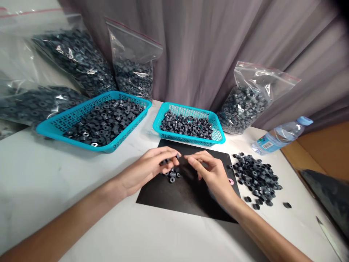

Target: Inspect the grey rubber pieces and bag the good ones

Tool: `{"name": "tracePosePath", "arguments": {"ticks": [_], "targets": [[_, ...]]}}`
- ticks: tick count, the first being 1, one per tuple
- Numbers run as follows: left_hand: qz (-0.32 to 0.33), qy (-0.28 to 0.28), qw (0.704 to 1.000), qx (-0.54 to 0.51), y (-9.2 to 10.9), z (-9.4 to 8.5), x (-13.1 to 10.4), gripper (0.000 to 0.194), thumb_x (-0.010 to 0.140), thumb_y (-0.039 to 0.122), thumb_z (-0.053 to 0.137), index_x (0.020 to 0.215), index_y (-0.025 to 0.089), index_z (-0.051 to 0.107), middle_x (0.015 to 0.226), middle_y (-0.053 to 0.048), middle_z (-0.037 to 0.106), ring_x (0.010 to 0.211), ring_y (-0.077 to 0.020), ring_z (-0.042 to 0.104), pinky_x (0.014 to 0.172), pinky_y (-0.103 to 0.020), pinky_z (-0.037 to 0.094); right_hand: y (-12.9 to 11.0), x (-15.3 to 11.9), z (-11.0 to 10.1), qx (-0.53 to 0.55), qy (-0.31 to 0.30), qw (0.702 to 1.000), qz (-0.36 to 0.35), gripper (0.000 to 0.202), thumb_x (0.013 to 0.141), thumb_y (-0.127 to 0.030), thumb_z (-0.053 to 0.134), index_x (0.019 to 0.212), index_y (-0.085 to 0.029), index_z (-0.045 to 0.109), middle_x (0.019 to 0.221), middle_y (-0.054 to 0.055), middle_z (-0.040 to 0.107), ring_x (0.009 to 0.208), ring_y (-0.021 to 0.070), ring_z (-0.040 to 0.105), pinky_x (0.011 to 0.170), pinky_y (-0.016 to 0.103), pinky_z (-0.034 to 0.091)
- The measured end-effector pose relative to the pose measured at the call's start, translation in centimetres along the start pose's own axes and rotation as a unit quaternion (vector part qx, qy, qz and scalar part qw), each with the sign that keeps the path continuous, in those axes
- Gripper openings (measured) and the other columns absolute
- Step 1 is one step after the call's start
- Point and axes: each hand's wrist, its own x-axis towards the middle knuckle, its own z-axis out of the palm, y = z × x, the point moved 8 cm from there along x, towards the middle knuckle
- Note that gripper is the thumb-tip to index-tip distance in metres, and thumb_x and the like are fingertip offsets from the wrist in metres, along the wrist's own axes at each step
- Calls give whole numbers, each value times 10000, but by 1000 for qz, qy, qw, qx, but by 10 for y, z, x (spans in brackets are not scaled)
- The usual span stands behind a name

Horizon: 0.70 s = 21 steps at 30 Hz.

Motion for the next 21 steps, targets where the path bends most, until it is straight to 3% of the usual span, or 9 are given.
{"name": "tracePosePath", "arguments": {"ticks": [3, 6, 10, 13, 16, 19, 21], "targets": [[-3, 59, 996, -69, 7, -19, 5, 86, 864, 222, 618, 849, 142, 646, 731, 8, 510, 594, -71, 426, 462, -161, 315, 2, -4, 11, -70, -73, 995, 2, 264, 843, -435, 733, 1004, -226, 712, 1006, 44, 653, 862, 180, 594, 625, 279, 464], [-22, 78, 989, -126, 9, -28, 9, 68, 837, 181, 595, 784, 161, 557, 686, 33, 428, 526, -61, 367, 407, -152, 275, -1, -8, 19, -136, -94, 986, -30, 213, 842, -335, 752, 992, -225, 648, 974, 18, 639, 886, 173, 589, 698, 284, 468], [-28, 61, 988, -138, 9, -25, 9, 157, 865, 201, 572, 737, 175, 485, 661, 43, 382, 504, -59, 317, 401, -150, 269, -5, -12, 26, -219, -112, 966, -78, 21, 914, -210, 656, 926, -226, 651, 941, 20, 635, 887, 179, 582, 758, 309, 460], [9, 38, 993, -113, 13, -18, 6, 254, 887, 250, 629, 713, 176, 460, 663, 53, 355, 523, -53, 298, 426, -141, 266, -10, -13, 25, -249, -126, 955, -99, 60, 930, -196, 620, 902, -225, 665, 957, 35, 652, 906, 196, 587, 768, 325, 463], [37, 29, 996, -82, 15, -14, 4, 236, 871, 236, 680, 750, 171, 488, 690, 49, 388, 576, -53, 356, 470, -140, 278, -14, -12, 19, -197, -134, 969, -60, 79, 940, -255, 608, 896, -218, 663, 903, 27, 663, 841, 181, 607, 725, 310, 475], [17, 31, 998, -60, 9, -11, 2, 161, 889, 259, 652, 811, 173, 539, 723, 30, 471, 635, -73, 431, 523, -169, 318, -12, -9, 15, -39, -132, 990, 30, 193, 926, -384, 627, 898, -195, 654, 847, 20, 649, 722, 149, 603, 616, 271, 491], [-4, 21, 999, -47, 2, -5, 1, 140, 915, 283, 600, 843, 165, 581, 732, 10, 514, 668, -94, 464, 549, -195, 335, -11, -7, 16, 71, -122, 987, 73, 263, 883, -443, 673, 884, -181, 656, 825, 18, 631, 669, 133, 576, 568, 257, 491]]}}
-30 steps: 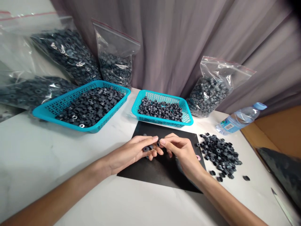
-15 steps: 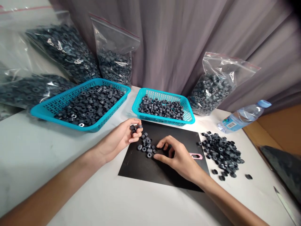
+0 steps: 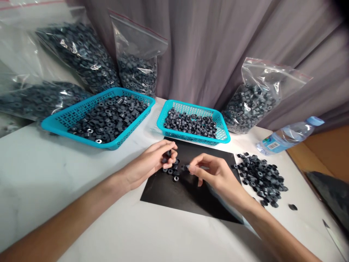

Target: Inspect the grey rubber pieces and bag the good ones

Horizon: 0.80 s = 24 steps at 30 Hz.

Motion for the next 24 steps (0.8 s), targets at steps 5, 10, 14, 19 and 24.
{"name": "tracePosePath", "arguments": {"ticks": [5, 10, 14, 19, 24], "targets": [[-81, -59, 995, 4, -23, 19, -7, 239, 947, 334, 534, 850, 138, 629, 757, -23, 548, 682, -106, 459, 513, -217, 256, 6, 2, 1, 144, 5, 989, 29, 260, 821, -429, 746, 857, -178, 686, 804, 18, 605, 671, 125, 523, 539, 235, 439], [-91, -87, 992, 15, -27, 26, -12, 255, 936, 375, 579, 840, 143, 618, 776, -2, 530, 658, -88, 402, 519, -230, 231, 12, 1, 2, 181, -11, 982, 55, 235, 828, -393, 748, 874, -171, 686, 837, 30, 603, 683, 116, 479, 538, 221, 392], [-79, -104, 991, 14, -23, 30, -15, 271, 931, 400, 592, 830, 151, 628, 798, -1, 541, 687, -98, 421, 578, -245, 292, 12, 2, 1, 182, -12, 982, 54, 230, 828, -399, 746, 868, -183, 674, 832, 20, 608, 700, 124, 502, 543, 223, 408], [-73, -118, 990, 21, -19, 32, -17, 298, 916, 458, 608, 878, 166, 648, 878, -13, 579, 809, -127, 491, 701, -267, 359, 6, 3, 2, 195, -14, 981, 22, 189, 863, -356, 717, 890, -180, 652, 828, 30, 614, 757, 143, 558, 569, 224, 479], [-77, -117, 986, 86, -23, 29, -16, 265, 873, 411, 691, 989, 175, 653, 835, 21, 566, 756, -106, 448, 700, -262, 340, 6, 3, 2, 223, 20, 975, 2, 170, 894, -348, 683, 884, -185, 635, 825, 24, 598, 763, 144, 581, 560, 220, 515]]}}
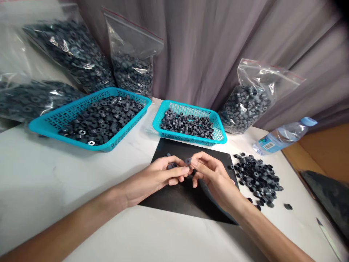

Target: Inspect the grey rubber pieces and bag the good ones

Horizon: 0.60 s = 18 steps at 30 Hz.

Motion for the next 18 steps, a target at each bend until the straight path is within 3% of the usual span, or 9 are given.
{"name": "tracePosePath", "arguments": {"ticks": [5, 12, 15, 18], "targets": [[6, -4, 997, -82, 0, 1, 1, 196, 939, 344, 614, 952, 156, 666, 902, -7, 579, 874, -124, 515, 790, -265, 390, -3, 0, -10, 21, 50, 998, -10, 158, 894, -331, 688, 890, -181, 639, 952, 52, 642, 813, 145, 602, 575, 209, 528], [13, -4, 995, -102, 2, -2, 1, 152, 938, 299, 617, 958, 163, 682, 923, -25, 594, 897, -144, 536, 833, -285, 407, -8, -1, -8, 7, 27, 999, -15, 150, 902, -325, 677, 875, -184, 637, 932, 52, 659, 826, 158, 611, 596, 231, 541], [20, 1, 993, -117, 2, -3, 2, 171, 938, 307, 606, 935, 153, 681, 925, -42, 600, 880, -157, 539, 784, -288, 409, -12, -3, -4, -49, 23, 997, -48, 145, 916, -334, 659, 889, -194, 631, 888, 33, 640, 790, 156, 606, 608, 256, 542], [8, 2, 989, -145, -3, -1, 4, 249, 948, 366, 575, 881, 142, 659, 857, -41, 584, 800, -148, 515, 718, -282, 403, -23, -8, 5, -186, 28, 976, -107, 118, 930, -324, 644, 907, -208, 643, 901, 23, 635, 799, 155, 609, 674, 284, 529]]}}
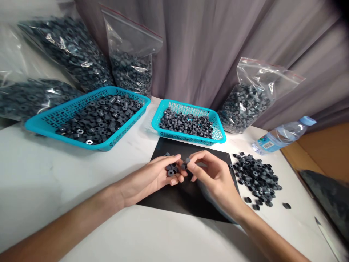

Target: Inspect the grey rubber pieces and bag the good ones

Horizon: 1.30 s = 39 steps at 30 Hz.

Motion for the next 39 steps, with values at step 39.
{"name": "tracePosePath", "arguments": {"ticks": [39], "targets": [[-38, -6, 987, -158, 1, -2, 6, 306, 947, 272, 490, 737, 101, 632, 574, 52, 379, 395, -11, 237, 349, -120, 235, 19, 0, 22, -317, -73, 945, -38, 92, 938, -176, 517, 858, -220, 534, 823, -15, 583, 709, 139, 545, 645, 267, 413]]}}
